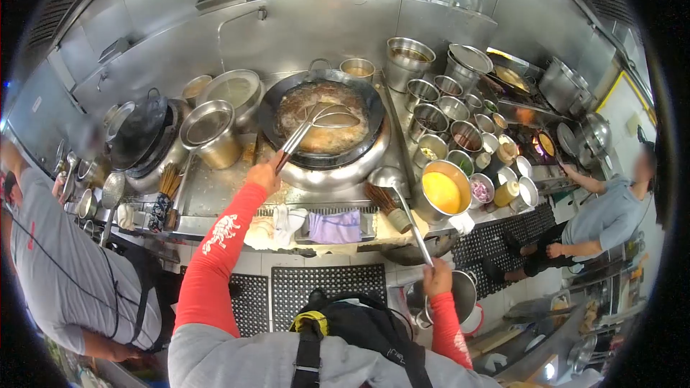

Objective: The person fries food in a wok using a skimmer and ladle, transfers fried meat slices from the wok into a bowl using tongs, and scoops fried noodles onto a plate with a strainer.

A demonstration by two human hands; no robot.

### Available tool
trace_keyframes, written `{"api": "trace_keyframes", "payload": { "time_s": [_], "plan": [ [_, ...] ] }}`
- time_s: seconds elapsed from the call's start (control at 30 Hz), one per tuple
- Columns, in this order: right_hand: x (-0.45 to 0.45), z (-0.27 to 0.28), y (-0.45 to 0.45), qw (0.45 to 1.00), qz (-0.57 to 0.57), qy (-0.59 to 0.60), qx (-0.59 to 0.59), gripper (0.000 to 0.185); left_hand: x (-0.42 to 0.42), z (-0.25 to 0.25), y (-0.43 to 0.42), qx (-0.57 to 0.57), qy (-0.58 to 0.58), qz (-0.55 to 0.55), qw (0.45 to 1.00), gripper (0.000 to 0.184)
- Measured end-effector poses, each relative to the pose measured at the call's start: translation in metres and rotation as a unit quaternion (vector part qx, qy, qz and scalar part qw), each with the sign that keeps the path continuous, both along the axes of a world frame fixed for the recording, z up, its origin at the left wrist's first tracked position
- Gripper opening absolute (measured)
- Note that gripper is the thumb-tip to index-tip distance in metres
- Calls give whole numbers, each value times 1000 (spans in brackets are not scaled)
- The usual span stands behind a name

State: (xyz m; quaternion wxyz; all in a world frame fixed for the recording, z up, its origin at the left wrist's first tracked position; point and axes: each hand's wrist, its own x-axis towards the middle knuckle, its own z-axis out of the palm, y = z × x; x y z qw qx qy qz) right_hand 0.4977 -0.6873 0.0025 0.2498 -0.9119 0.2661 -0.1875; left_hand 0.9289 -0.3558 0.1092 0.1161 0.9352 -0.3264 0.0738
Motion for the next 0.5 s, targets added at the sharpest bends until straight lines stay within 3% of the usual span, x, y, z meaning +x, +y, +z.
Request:
{"api": "trace_keyframes", "payload": {
  "time_s": [0.07,0.13,0.23,0.27,0.33,0.37,0.43,0.47,0.5],
  "plan": [
    [4,-15,-21,999,-23,-15,-38,26,-2,-6,10,-24,12,-1,1000,73],
    [16,22,-26,993,-57,55,85,31,-7,-9,16,-41,45,5,998,71],
    [12,-80,-110,992,-16,78,101,29,-32,-2,26,-67,51,33,996,68],
    [17,-97,-122,960,-76,99,249,29,-43,3,30,-92,18,35,995,65],
    [36,-126,-149,824,-185,140,517,29,-70,11,37,-140,-53,45,988,61],
    [36,-152,-170,766,-135,123,617,30,-85,12,38,-155,-56,51,985,58],
    [53,-186,-187,672,-110,106,725,29,-126,11,56,-173,-71,105,977,53],
    [58,-239,-208,642,-130,34,755,29,-148,4,63,-187,-37,160,969,47],
    [71,-326,-239,603,-48,-98,790,46,-179,16,66,-208,-75,120,968,45]
  ]
}}
